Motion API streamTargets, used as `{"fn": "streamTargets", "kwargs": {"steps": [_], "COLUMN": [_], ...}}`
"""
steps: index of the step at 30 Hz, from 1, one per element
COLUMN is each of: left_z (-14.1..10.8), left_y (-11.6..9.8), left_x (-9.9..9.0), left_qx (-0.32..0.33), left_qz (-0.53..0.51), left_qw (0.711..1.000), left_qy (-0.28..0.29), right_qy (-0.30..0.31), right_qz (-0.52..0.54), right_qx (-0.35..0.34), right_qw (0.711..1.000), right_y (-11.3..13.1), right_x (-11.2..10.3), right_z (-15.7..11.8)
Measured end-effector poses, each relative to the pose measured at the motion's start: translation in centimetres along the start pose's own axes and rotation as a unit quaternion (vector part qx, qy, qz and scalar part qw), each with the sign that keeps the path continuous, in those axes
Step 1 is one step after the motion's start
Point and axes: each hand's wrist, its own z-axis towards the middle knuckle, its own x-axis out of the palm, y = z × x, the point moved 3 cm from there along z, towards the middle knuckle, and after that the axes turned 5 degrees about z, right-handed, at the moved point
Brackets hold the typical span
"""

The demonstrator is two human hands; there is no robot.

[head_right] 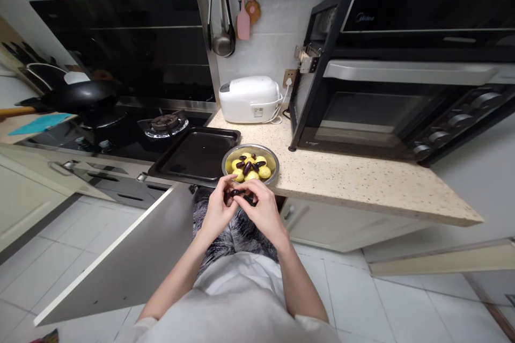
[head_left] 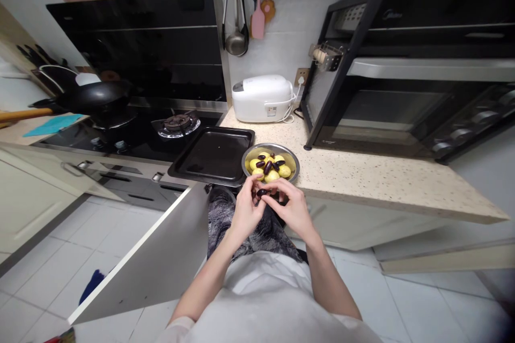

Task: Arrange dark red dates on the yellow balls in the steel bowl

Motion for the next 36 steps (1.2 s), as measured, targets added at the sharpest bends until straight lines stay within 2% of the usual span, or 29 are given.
{"fn": "streamTargets", "kwargs": {"steps": [4, 9, 14, 20, 31, 36], "left_z": [0.1, 0.0, 0.0, 0.1, 0.1, 0.3], "left_y": [0.0, -0.3, -0.4, -0.3, -0.4, -0.5], "left_x": [0.1, 0.0, -0.2, -0.4, -0.3, -0.5], "left_qx": [0.01, 0.021, 0.01, -0.001, 0.009, 0.036], "left_qz": [0.02, 0.031, 0.026, 0.025, 0.035, 0.039], "left_qw": [1.0, 0.999, 0.998, 0.997, 0.997, 0.998], "left_qy": [0.002, 0.033, 0.061, 0.068, 0.067, 0.037], "right_qy": [-0.08, -0.185, -0.155, -0.107, -0.105, -0.13], "right_qz": [0.038, -0.052, -0.146, -0.147, -0.124, -0.113], "right_qx": [0.031, 0.015, 0.002, -0.003, 0.013, -0.002], "right_qw": [0.996, 0.981, 0.977, 0.983, 0.987, 0.985], "right_y": [-1.4, -4.8, -7.7, -8.8, -9.1, -7.1], "right_x": [-1.5, -3.7, -3.9, -3.2, -3.1, -3.2], "right_z": [1.2, 4.8, 7.6, 8.4, 8.4, 7.2]}}
